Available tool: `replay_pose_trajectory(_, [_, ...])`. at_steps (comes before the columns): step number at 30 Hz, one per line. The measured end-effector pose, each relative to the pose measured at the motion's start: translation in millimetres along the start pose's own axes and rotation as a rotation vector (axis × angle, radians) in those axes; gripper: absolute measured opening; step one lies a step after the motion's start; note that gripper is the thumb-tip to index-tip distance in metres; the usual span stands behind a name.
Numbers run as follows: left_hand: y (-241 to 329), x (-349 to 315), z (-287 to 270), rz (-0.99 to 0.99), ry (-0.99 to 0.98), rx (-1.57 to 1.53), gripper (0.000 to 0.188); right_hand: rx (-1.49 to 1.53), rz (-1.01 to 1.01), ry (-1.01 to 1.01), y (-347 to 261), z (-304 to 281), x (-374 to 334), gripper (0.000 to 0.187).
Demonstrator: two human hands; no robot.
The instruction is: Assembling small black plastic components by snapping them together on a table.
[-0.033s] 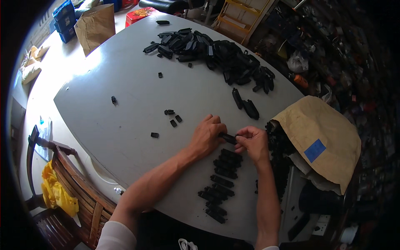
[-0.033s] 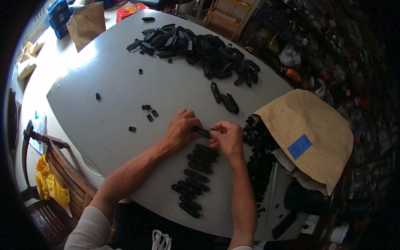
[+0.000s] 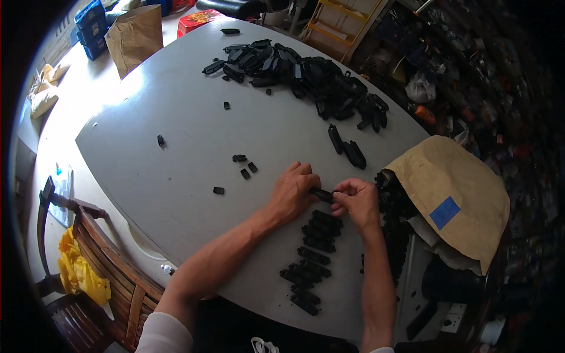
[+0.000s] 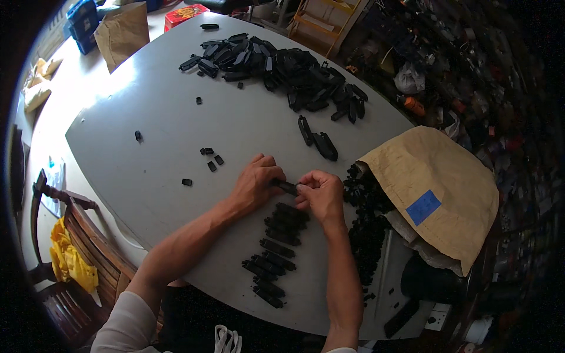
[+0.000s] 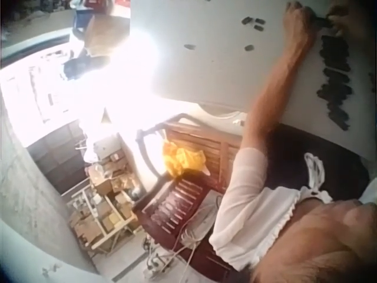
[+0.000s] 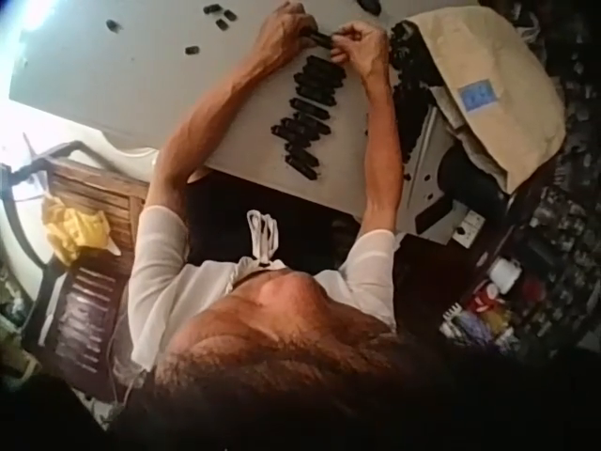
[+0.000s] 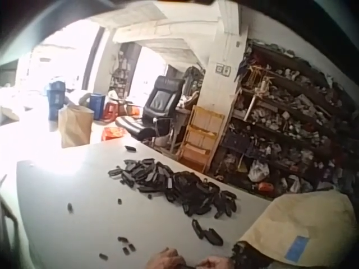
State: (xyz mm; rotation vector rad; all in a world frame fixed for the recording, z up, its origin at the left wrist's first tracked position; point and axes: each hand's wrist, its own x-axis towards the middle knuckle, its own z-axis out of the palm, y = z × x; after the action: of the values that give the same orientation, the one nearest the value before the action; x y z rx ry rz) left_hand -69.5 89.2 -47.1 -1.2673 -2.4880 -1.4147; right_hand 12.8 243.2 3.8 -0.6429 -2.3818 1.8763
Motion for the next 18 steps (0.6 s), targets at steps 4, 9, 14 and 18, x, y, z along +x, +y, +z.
replay_pose_trajectory(4, [-1, 0, -1, -0.012, -0.001, 0.002, 0.025, -0.109, 0.055, 0.036, -8, 9, 2, 0.003])
replay_pose_trajectory(9, [0, 1, 0, -0.005, 0.012, -0.015, 0.025, -0.094, 0.084, 0.031, -8, 8, 6, 0.007])
replay_pose_trajectory(14, [-4, 0, 2, 0.035, 0.043, -0.044, 0.026, -0.056, 0.048, 0.005, -11, 17, 6, 0.004])
replay_pose_trajectory(18, [-7, 0, 5, 0.051, 0.059, -0.09, 0.025, -0.085, 0.061, -0.001, -12, 29, 10, 0.008])
